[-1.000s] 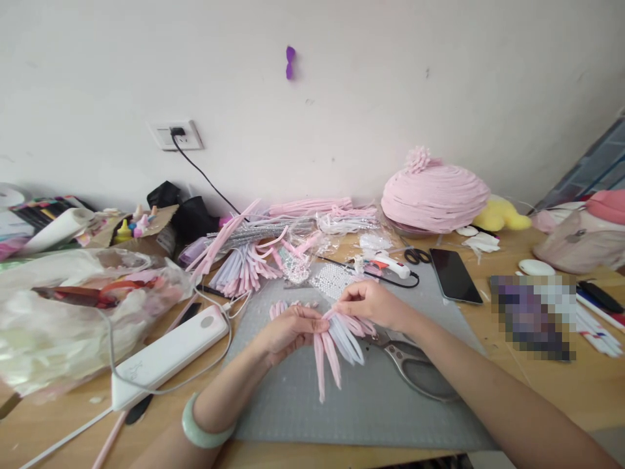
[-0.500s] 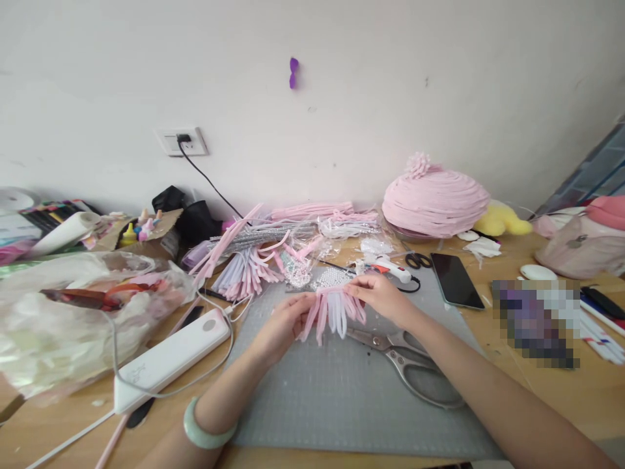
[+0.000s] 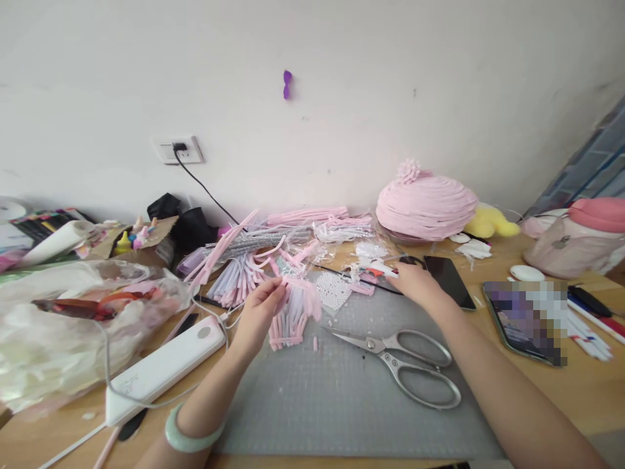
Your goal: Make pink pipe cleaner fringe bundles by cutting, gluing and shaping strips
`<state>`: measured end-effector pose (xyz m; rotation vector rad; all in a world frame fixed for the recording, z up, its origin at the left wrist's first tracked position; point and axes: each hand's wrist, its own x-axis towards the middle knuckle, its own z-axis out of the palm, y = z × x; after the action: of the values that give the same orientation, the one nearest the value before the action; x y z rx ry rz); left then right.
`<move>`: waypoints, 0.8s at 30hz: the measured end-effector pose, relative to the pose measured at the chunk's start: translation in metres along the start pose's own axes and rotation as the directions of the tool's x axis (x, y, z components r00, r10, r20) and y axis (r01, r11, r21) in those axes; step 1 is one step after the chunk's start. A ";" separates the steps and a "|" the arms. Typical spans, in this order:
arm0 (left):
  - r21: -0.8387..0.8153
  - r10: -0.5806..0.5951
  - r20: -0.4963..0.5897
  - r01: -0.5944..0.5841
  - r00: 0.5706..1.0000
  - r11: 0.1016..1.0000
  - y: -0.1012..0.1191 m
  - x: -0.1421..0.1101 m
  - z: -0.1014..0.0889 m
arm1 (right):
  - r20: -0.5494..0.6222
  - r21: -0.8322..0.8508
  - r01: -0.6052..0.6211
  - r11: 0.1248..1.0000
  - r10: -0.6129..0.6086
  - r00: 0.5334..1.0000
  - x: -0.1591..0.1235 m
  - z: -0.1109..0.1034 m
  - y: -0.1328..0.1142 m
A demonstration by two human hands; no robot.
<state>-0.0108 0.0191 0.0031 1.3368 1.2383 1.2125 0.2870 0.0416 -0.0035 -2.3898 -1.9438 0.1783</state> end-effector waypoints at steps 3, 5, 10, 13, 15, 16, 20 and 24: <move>0.247 -0.030 0.134 -0.004 0.991 0.969 -0.003 0.005 -0.004 | -0.022 0.032 0.017 0.999 -0.016 1.000 0.005 0.010 -0.003; 0.461 -0.097 0.252 -0.031 0.963 0.887 -0.008 0.007 -0.004 | -0.062 0.036 0.013 0.999 -0.010 0.998 0.005 0.011 -0.007; 0.795 -0.150 0.293 -0.153 0.944 0.587 -0.012 0.003 0.001 | -0.207 -0.012 0.178 0.984 -0.177 0.962 -0.006 0.003 -0.021; 0.825 -0.005 0.287 -0.244 0.958 0.510 -0.012 0.001 0.003 | -0.140 -0.067 0.401 0.914 -0.407 0.903 -0.013 0.006 -0.033; 0.818 0.052 0.292 -0.277 0.955 0.503 -0.014 0.001 0.003 | -0.100 -0.105 0.426 0.899 -0.436 0.895 -0.015 0.011 -0.040; 0.814 0.063 0.295 -0.285 0.954 0.506 -0.014 0.001 0.003 | -0.097 -0.122 0.420 0.899 -0.432 0.897 -0.016 0.014 -0.043; 0.808 0.070 0.309 -0.301 0.949 0.507 -0.016 0.001 0.003 | -0.102 -0.132 0.425 0.895 -0.439 0.893 -0.015 0.016 -0.045; 0.797 0.115 0.316 -0.330 0.942 0.506 -0.017 0.001 0.003 | -0.134 -0.098 0.368 0.925 -0.378 0.916 -0.011 0.005 -0.031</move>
<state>-0.0094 0.0219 -0.0143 2.3498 1.5941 0.5262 0.2545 0.0368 -0.0040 -1.9470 -2.3136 -0.0894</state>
